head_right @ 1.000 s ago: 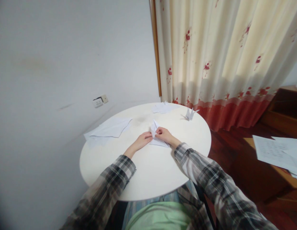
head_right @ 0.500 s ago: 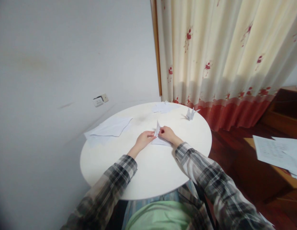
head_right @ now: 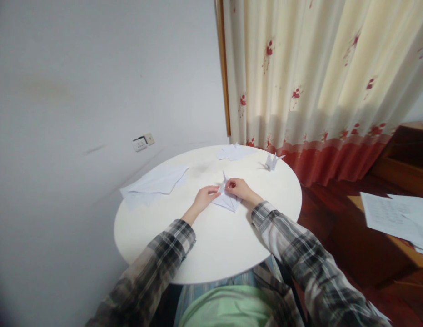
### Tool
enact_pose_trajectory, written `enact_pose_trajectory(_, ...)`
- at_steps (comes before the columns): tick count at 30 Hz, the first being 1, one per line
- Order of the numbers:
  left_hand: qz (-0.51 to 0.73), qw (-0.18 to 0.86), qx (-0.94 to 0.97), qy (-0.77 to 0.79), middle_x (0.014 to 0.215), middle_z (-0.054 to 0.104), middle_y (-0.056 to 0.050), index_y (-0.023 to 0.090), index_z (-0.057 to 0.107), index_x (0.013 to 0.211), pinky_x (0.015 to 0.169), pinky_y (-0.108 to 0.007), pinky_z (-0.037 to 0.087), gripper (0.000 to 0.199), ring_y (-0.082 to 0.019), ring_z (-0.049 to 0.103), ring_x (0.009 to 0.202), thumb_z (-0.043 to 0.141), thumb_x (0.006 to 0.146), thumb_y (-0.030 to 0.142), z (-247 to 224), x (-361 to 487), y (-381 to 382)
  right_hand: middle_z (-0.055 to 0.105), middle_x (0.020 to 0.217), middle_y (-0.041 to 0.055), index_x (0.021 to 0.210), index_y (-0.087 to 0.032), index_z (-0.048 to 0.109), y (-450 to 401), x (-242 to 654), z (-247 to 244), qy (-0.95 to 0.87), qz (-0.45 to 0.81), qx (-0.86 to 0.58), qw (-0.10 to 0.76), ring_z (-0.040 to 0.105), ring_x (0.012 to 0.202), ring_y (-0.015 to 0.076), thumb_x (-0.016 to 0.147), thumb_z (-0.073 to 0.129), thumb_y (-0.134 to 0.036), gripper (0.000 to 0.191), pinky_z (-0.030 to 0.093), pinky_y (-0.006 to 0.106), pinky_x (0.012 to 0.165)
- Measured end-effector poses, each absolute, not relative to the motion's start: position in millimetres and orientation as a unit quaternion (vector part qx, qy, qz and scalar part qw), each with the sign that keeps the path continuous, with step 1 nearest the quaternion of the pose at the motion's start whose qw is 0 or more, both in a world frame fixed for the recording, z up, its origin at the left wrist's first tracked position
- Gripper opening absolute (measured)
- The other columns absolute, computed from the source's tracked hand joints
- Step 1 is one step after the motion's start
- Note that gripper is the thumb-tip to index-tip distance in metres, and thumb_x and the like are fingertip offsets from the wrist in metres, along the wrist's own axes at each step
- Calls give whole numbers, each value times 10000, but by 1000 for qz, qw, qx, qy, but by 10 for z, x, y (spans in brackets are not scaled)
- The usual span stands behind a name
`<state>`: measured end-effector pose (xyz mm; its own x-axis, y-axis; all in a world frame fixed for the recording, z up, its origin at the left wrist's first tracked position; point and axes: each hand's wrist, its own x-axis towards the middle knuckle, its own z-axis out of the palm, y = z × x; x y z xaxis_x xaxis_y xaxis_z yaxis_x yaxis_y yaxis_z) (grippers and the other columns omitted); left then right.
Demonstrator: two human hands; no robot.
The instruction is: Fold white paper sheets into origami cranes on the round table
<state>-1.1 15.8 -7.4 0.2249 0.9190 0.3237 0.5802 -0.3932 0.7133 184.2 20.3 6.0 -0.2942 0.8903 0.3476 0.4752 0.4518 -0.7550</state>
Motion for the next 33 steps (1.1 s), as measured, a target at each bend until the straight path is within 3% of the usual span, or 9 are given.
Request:
enact_pose_trajectory(4,368,225,747,506,999,664,-50,175,681,790,826,-264,455,123,-162,617,881,632,692,231,-72,-3,150,592,627,1,665,-148,629,261,1846,12,-762,239,-449,401,485,579,110,636,585,-267,130,357,216,567)
enact_pose_trajectory(11,377,213,748,503,974,669,-47,172,674,851,814,-254,461,173,-154,616,871,625,693,222,-77,2,149,609,623,12,673,-156,645,272,1831,-5,-765,191,-509,346,493,567,113,661,562,-240,119,334,216,551)
enact_pose_trajectory(21,382,239,729,515,904,691,-22,194,682,802,780,-243,473,127,-149,630,831,625,689,206,-92,-12,178,527,561,-32,695,-164,609,219,1819,28,-762,236,-497,343,437,511,87,628,577,-232,101,290,202,490)
enact_pose_trajectory(28,363,215,733,533,872,698,-11,216,689,794,761,-238,469,122,-152,633,813,618,698,240,-53,-7,131,492,563,-32,690,-131,608,127,1762,95,-749,271,-477,372,382,513,82,600,633,-464,345,269,209,477)
enact_pose_trajectory(33,349,192,738,545,879,697,-27,210,692,828,752,-244,467,159,-160,632,814,617,702,272,-24,14,108,472,511,-15,584,-122,592,91,1691,117,-727,259,-500,393,358,494,83,662,553,-495,383,250,214,461)
